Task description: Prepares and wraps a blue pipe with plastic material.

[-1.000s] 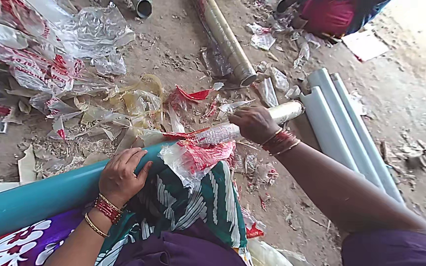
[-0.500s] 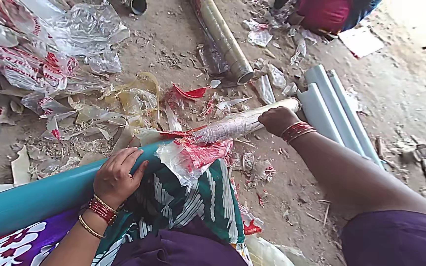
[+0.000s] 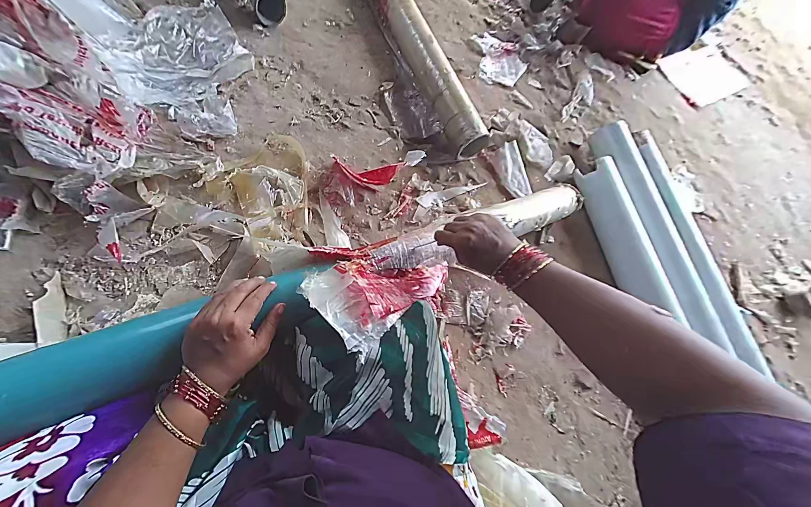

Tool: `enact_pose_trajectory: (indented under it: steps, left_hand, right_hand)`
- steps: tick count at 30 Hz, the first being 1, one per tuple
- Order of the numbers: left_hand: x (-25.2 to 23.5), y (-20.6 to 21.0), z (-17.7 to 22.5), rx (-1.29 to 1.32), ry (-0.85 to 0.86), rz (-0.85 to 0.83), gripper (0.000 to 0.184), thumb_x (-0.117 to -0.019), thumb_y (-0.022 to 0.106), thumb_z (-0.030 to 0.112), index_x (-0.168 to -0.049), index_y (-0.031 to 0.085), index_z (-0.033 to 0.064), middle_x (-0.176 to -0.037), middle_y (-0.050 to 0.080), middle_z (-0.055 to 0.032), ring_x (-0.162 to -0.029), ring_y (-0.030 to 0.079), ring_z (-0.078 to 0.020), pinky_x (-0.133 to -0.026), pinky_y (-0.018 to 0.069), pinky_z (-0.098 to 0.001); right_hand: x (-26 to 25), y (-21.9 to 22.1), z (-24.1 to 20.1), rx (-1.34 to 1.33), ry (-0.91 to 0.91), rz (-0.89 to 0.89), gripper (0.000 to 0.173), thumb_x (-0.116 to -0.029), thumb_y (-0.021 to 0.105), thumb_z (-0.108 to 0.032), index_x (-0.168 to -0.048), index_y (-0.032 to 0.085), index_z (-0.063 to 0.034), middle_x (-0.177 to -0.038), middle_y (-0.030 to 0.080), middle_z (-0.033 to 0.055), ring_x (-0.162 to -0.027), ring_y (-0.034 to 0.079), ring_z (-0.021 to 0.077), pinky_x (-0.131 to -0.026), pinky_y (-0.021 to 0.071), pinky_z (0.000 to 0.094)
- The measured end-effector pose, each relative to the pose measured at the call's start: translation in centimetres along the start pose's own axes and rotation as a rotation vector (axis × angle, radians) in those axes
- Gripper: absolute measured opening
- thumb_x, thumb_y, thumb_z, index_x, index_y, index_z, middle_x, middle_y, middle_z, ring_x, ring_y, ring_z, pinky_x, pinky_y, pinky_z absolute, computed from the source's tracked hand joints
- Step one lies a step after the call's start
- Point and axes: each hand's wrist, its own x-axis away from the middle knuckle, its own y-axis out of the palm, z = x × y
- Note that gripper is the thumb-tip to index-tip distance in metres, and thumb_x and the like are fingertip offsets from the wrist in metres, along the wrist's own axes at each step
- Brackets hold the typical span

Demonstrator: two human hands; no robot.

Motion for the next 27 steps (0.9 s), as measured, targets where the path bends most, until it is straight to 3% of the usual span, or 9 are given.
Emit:
enact_pose_trajectory:
  steps: [2,4,6,10,13,16,20,24,27]
  left_hand:
    - [-0.1,0.0,0.1,-0.002,0.002,0.004,0.049,-0.1042,0.050,0.042,-0.119,0.074,0.0024,-0.124,0.072,-0.0188,-0.118,0.069,-0.0365,-0.097,0.0555,-0.0517]
    - [0.0,0.0,0.2,-0.009,0.000,0.017,0.049,-0.1041,0.049,0.041,-0.118,0.074,0.0018,-0.123,0.072,-0.0193,-0.117,0.069,-0.0373,-0.096,0.0557,-0.0521]
    - [-0.1,0.3,0.3,-0.028,-0.008,0.031,0.049,-0.1038,0.048,0.041,-0.117,0.075,0.0021,-0.123,0.073,-0.0189,-0.117,0.069,-0.0376,-0.095,0.0556,-0.0524]
    - [0.1,0.5,0.5,-0.057,-0.001,0.018,0.050,-0.1043,0.046,0.041,-0.118,0.073,0.0014,-0.125,0.072,-0.0191,-0.118,0.069,-0.0375,-0.096,0.0551,-0.0522]
    - [0.0,0.4,0.2,-0.054,0.013,0.020,0.050,-0.1050,0.047,0.041,-0.119,0.073,0.0014,-0.125,0.072,-0.0187,-0.118,0.069,-0.0370,-0.096,0.0555,-0.0515]
    - [0.2,0.3,0.1,-0.039,0.021,0.012,0.049,-0.1054,0.047,0.041,-0.120,0.073,0.0014,-0.125,0.072,-0.0187,-0.119,0.068,-0.0365,-0.098,0.0550,-0.0507]
    - [0.2,0.2,0.0,-0.037,0.020,0.011,0.049,-0.1052,0.048,0.041,-0.120,0.073,0.0014,-0.125,0.072,-0.0189,-0.120,0.068,-0.0362,-0.099,0.0546,-0.0503]
    - [0.2,0.4,0.2,-0.044,0.017,0.028,0.050,-0.1053,0.046,0.040,-0.119,0.073,0.0007,-0.124,0.072,-0.0197,-0.119,0.069,-0.0375,-0.098,0.0546,-0.0512]
    - [0.0,0.6,0.3,-0.074,0.009,0.054,0.049,-0.1045,0.046,0.040,-0.117,0.073,0.0003,-0.123,0.072,-0.0201,-0.118,0.069,-0.0379,-0.099,0.0541,-0.0516]
  right_hand:
    - [3.1,-1.2,2.3,0.101,0.191,-0.206,0.010,-0.0857,0.064,0.011,-0.091,0.070,0.0054,-0.085,0.070,0.0238,-0.085,0.071,0.0452,-0.069,0.0538,0.0591]
    - [4.9,-2.5,4.0,0.204,0.504,-0.466,0.012,-0.0933,0.061,0.005,-0.097,0.072,0.0043,-0.094,0.071,0.0257,-0.094,0.070,0.0466,-0.076,0.0519,0.0621]
    - [6.1,-3.4,4.7,0.190,0.663,-0.400,0.015,-0.0942,0.060,0.004,-0.099,0.074,0.0038,-0.096,0.071,0.0284,-0.094,0.070,0.0499,-0.075,0.0507,0.0659]
    - [2.1,-3.0,-0.3,-0.008,0.259,0.073,0.017,-0.0858,0.056,0.010,-0.087,0.071,0.0025,-0.084,0.071,0.0235,-0.080,0.072,0.0451,-0.064,0.0535,0.0623]
    - [-2.4,-1.4,-4.4,-0.100,-0.062,0.155,0.014,-0.0882,0.059,0.006,-0.083,0.070,0.0003,-0.074,0.068,0.0170,-0.073,0.071,0.0373,-0.061,0.0542,0.0524]
    - [-3.3,0.0,-4.9,-0.081,-0.124,0.156,0.011,-0.0869,0.061,0.007,-0.081,0.069,0.0011,-0.071,0.066,0.0167,-0.070,0.070,0.0368,-0.058,0.0531,0.0507]
    - [0.3,-0.3,-1.2,0.041,-0.006,0.006,0.007,-0.0833,0.064,0.011,-0.086,0.067,0.0051,-0.076,0.067,0.0221,-0.075,0.070,0.0434,-0.061,0.0536,0.0561]
    - [6.2,-2.3,4.0,0.278,0.507,-0.514,0.012,-0.0941,0.060,0.007,-0.090,0.072,0.0059,-0.090,0.071,0.0249,-0.092,0.069,0.0452,-0.077,0.0518,0.0604]
    - [7.1,-3.4,4.4,0.197,0.613,-0.193,0.012,-0.0905,0.060,0.006,-0.091,0.072,0.0053,-0.087,0.070,0.0291,-0.086,0.070,0.0513,-0.067,0.0509,0.0663]
